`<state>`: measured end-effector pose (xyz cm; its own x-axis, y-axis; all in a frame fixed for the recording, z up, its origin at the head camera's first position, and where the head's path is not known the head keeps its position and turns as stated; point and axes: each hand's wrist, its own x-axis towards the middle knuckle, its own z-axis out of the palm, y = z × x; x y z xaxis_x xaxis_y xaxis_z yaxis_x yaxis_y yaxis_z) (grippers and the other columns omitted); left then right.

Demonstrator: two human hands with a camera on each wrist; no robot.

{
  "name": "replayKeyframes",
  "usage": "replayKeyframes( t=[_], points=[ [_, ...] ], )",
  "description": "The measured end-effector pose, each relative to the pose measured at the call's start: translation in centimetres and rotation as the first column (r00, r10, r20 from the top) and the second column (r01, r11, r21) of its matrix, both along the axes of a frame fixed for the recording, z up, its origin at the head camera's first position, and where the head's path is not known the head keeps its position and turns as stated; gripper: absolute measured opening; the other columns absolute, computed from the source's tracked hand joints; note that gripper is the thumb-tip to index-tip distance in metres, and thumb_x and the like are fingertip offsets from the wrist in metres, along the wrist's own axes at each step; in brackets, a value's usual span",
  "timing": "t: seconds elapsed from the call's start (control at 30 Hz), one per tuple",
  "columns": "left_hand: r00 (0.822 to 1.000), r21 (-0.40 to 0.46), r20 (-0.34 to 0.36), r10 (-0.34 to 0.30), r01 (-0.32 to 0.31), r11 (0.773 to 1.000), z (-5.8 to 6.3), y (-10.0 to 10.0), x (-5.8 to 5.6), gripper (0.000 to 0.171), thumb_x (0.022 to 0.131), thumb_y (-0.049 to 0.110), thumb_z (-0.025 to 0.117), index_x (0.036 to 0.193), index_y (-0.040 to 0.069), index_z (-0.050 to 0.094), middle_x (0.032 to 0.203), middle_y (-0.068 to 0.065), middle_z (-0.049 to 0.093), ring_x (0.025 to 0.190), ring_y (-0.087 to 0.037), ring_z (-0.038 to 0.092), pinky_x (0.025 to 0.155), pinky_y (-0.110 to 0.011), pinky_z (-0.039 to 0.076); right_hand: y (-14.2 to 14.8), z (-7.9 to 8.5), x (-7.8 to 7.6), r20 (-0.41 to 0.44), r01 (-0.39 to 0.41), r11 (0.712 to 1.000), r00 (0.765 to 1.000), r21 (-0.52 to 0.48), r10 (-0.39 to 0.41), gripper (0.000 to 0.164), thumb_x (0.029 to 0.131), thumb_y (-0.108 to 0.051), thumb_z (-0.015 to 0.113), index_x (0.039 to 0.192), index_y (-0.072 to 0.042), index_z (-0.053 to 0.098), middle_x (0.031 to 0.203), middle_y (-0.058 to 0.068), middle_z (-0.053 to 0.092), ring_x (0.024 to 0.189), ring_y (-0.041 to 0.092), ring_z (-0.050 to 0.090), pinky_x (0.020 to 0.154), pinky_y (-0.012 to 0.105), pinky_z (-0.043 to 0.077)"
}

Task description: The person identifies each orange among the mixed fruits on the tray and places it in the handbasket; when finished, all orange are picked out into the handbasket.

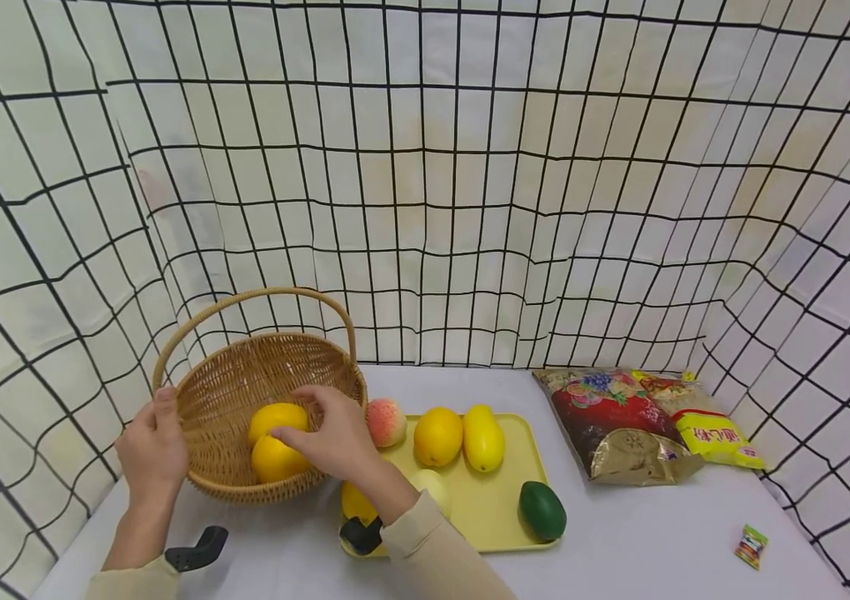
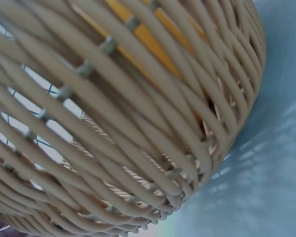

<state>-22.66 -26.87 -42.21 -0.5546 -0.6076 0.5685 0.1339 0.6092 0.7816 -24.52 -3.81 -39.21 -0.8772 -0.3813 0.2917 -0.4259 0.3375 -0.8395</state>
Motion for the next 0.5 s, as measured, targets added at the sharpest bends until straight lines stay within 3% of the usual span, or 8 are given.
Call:
replayKeyframes(
  t=[0.2,0.37,0.5],
  points=[
    [1.000,0.003,0.022,-0.003,0.003,1.000,0.2,-0.1,0.2,0.059,0.102,0.053,0.040,0.062,0.011,0.038,0.049,-0.001,0.030,0.041,-0.010,0.020,0.044,-0.029,0.015,2.1,-0.1,0.9,-0.021,-0.059,0.990,0.998,-0.131,0.057,0.045,0.089,-0.030,0.074,0.129,-0.019,0.059,0.128,-0.005,0.059,0.112,0.009,0.056,0.097,0.042,0.047],
    [1.000,0.010,0.010,-0.001,0.001,1.000,0.2,0.0,0.2,0.059,0.101,0.054,0.040,0.061,0.011,0.037,0.050,0.000,0.029,0.042,-0.008,0.019,0.044,-0.028,0.014,4.2,-0.2,1.0,-0.089,-0.061,0.988,0.995,-0.139,0.049,0.040,0.091,-0.026,0.072,0.128,-0.020,0.059,0.128,0.000,0.060,0.115,0.016,0.057,0.097,0.044,0.046],
    [1.000,0.022,0.006,-0.007,0.007,1.000,0.2,-0.1,0.2,0.060,0.101,0.054,0.041,0.060,0.011,0.035,0.050,0.000,0.028,0.042,-0.007,0.018,0.044,-0.027,0.013,6.0,-0.3,0.6,-0.081,-0.020,0.990,0.997,-0.138,0.008,0.038,0.091,-0.025,0.072,0.127,-0.020,0.061,0.128,0.002,0.059,0.114,0.026,0.056,0.096,0.045,0.047]
  ],
)
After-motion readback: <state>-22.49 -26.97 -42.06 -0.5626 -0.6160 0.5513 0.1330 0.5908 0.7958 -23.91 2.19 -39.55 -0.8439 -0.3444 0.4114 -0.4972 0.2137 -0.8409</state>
